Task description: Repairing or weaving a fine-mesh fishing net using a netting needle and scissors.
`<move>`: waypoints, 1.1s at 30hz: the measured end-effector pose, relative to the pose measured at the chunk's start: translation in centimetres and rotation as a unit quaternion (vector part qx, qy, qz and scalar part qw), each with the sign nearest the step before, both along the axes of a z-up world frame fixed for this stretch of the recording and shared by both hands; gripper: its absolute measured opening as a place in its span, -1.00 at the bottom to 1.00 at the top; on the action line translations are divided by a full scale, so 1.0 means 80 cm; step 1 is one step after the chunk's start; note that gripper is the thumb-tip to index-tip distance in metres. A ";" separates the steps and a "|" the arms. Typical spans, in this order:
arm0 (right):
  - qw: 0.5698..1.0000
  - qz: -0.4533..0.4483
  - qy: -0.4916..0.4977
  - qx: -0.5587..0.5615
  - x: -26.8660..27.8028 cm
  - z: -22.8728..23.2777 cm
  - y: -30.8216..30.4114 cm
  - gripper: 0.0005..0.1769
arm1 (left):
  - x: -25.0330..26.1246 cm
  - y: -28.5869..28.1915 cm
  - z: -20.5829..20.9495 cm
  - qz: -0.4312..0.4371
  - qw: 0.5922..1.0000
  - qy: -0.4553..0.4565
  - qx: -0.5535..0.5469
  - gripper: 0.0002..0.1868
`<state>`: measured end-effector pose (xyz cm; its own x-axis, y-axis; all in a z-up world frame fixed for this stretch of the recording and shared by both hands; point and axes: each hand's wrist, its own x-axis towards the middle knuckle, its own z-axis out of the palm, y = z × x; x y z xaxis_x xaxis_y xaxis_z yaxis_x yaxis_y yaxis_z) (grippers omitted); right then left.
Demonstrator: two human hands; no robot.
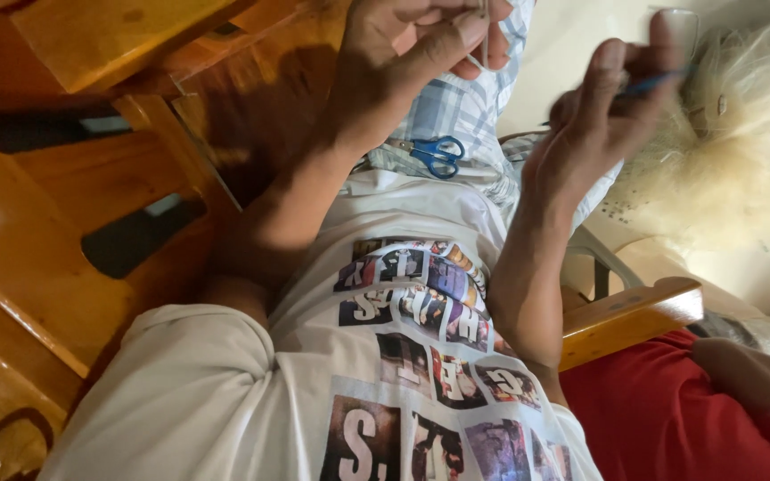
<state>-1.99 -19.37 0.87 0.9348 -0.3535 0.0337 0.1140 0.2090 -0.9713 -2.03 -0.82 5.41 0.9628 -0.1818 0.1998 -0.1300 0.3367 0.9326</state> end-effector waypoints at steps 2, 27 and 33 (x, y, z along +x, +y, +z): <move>0.982 0.000 -0.132 -0.132 -0.005 0.036 0.014 -0.76 | 0.001 -0.003 -0.006 0.030 0.998 -0.030 0.034 -0.70; 0.943 0.152 -0.163 -0.249 -0.003 0.076 0.046 -0.83 | -0.005 -0.008 -0.007 0.089 0.971 -0.120 0.187 -0.80; 0.938 0.136 -0.143 -0.285 -0.003 0.072 0.042 -0.75 | -0.004 -0.007 -0.006 0.104 0.944 -0.147 0.275 -0.84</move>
